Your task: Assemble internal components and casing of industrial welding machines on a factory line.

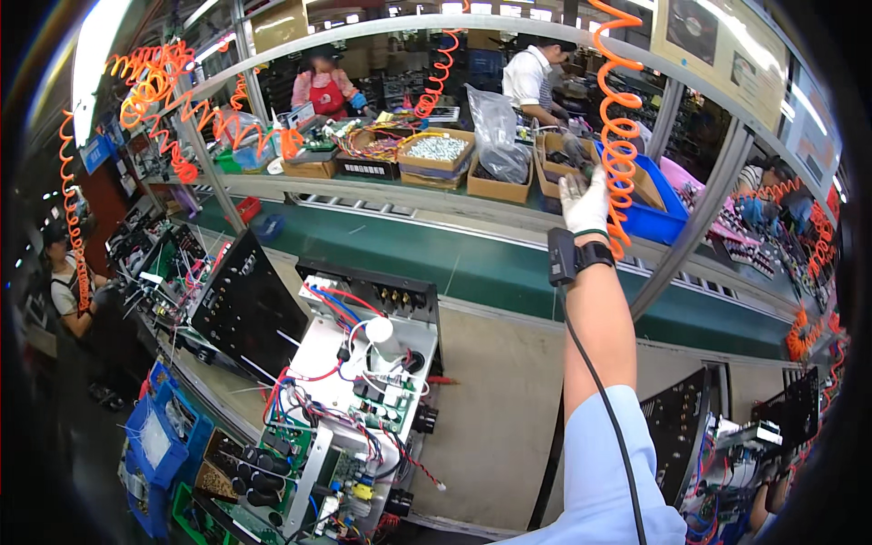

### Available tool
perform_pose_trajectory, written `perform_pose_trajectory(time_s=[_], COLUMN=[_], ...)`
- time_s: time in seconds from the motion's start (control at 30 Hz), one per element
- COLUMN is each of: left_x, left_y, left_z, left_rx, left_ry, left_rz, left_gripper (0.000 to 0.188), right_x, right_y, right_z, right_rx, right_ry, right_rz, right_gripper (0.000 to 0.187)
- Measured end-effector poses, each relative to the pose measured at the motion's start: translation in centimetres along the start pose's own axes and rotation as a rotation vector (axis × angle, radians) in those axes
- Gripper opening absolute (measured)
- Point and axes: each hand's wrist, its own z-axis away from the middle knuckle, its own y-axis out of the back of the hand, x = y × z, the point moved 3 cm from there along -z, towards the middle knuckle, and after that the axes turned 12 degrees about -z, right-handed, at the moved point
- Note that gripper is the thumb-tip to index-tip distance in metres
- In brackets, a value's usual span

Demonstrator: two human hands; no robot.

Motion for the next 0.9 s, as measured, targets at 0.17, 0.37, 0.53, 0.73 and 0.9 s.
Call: perform_pose_trajectory(time_s=[0.17, 0.37, 0.53, 0.73, 0.9], left_x=[1.1, 0.7, -0.9, -4.2, -9.1], left_y=[0.5, -0.4, -2.0, -3.4, -6.6], left_z=[-0.8, -0.8, 0.2, 0.2, -0.6], left_rx=[0.008, 0.06, 0.192, -0.006, -0.105], left_ry=[0.029, -0.03, -0.175, -0.289, 0.077], left_rz=[0.014, 0.017, -0.008, 0.384, 0.654], left_gripper=[0.032, 0.032, 0.032, 0.035, 0.026], right_x=[-2.1, -6.2, -11.5, -16.8, -18.5], right_y=[0.1, -2.2, -0.6, 5.9, 13.5], right_z=[-3.6, 1.6, 15.3, 36.3, 56.9], right_rx=[0.01, -0.178, -0.365, -0.334, -0.17], right_ry=[0.184, 0.153, 0.176, 0.042, -0.021], right_rz=[-0.03, -0.11, 0.274, 0.732, 1.204], right_gripper=[0.057, 0.04, 0.039, 0.04, 0.044])
